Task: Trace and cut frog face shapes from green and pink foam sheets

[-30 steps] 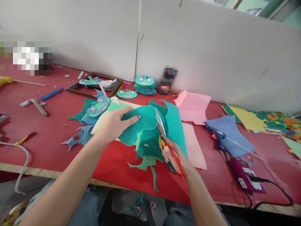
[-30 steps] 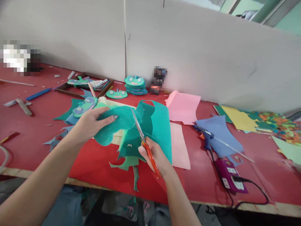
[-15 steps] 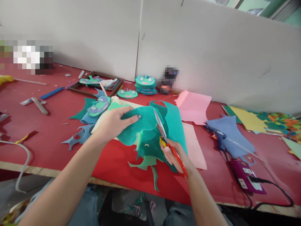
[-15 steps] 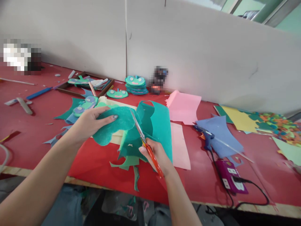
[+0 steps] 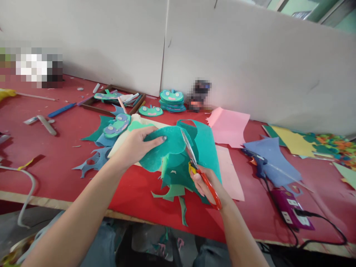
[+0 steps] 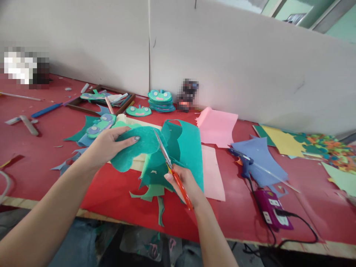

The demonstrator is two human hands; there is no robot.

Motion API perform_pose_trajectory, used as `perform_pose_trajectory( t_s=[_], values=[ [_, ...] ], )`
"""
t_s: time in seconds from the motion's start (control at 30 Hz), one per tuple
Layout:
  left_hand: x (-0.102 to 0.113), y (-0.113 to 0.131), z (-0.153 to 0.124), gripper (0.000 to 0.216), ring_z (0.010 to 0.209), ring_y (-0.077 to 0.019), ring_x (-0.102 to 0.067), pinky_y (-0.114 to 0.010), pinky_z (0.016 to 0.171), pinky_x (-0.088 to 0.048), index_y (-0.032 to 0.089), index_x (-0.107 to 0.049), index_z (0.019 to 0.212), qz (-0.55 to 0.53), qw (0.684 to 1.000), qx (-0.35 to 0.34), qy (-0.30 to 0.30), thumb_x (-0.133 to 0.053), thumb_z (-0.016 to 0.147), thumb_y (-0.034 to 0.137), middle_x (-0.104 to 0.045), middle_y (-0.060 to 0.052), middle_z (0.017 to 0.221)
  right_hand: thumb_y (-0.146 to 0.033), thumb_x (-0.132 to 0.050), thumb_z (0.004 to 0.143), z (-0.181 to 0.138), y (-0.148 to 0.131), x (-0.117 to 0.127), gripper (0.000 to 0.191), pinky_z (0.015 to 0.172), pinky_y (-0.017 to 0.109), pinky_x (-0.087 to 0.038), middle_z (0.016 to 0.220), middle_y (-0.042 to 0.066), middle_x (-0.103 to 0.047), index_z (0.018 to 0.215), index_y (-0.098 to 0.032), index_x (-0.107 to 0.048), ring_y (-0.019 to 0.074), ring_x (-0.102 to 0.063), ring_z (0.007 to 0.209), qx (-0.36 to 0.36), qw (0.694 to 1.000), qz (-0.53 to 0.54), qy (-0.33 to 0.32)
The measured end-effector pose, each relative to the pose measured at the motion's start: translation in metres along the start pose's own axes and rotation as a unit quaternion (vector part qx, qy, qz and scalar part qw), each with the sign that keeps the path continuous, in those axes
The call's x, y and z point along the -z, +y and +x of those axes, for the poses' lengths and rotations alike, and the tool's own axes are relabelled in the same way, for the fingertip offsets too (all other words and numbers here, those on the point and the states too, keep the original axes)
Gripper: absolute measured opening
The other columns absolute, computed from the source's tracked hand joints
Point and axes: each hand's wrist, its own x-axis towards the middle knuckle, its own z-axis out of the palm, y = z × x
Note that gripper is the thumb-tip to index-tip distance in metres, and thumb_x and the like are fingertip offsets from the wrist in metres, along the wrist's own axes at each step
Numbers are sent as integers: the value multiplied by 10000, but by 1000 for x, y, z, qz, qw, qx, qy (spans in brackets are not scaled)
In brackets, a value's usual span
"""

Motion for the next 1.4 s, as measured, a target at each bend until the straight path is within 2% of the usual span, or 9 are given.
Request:
perform_pose_trajectory(
  t_s=[0.33,0.5,0.6,0.67,0.9,1.23,1.4],
  values=[
    [-4,2,-1,300,660,-142,-603,-208,503,-457,208,-611,798,-62,998,27,-1,-593,714,495,-635,16,744,-612,-407,832,0,-9,0,432,399,214,-261,569,-41,-344,745,-189,-429,73,-286,445,10,1000,-23,0],
    [-12,7,-3,270,669,-144,-612,-233,543,-495,196,-566,796,-146,984,50,-94,-576,737,460,-632,14,749,-642,-387,821,0,-7,-2,458,401,212,-290,646,-31,-381,818,-188,-445,64,-291,456,31,999,17,17],
    [-17,9,-4,241,769,-169,-632,-275,639,-522,206,-562,834,-179,971,29,-157,-559,753,433,-651,-1,820,-623,-372,839,0,-4,-2,436,384,208,-285,663,-33,-381,846,-193,-439,60,-293,445,24,998,51,15],
    [-19,9,-5,236,798,-173,-630,-288,671,-524,214,-562,852,-174,970,13,-170,-540,765,433,-652,-3,850,-614,-372,844,-1,-3,-1,425,385,207,-285,660,-36,-374,856,-194,-435,59,-290,444,19,998,60,8],
    [-21,6,-5,279,775,-159,-596,-271,660,-497,208,-538,834,-104,990,-17,-97,-454,816,473,-621,-1,837,-585,-373,859,-3,-8,0,404,410,213,-261,657,-34,-369,854,-188,-448,59,-266,455,28,998,47,-7],
    [-17,6,-5,323,790,-173,-594,-275,685,-484,204,-569,870,-42,993,-36,-104,-431,830,493,-636,-10,852,-602,-378,851,-2,-8,0,417,434,233,-243,640,-37,-369,829,-192,-449,63,-253,453,33,999,38,-16],
    [-15,7,-5,340,825,-192,-606,-287,706,-489,207,-595,909,-19,995,-35,-89,-429,828,493,-661,-22,898,-599,-378,852,-2,-9,2,416,438,234,-233,631,-37,-363,830,-190,-445,70,-261,468,31,999,21,-21]
  ],
)
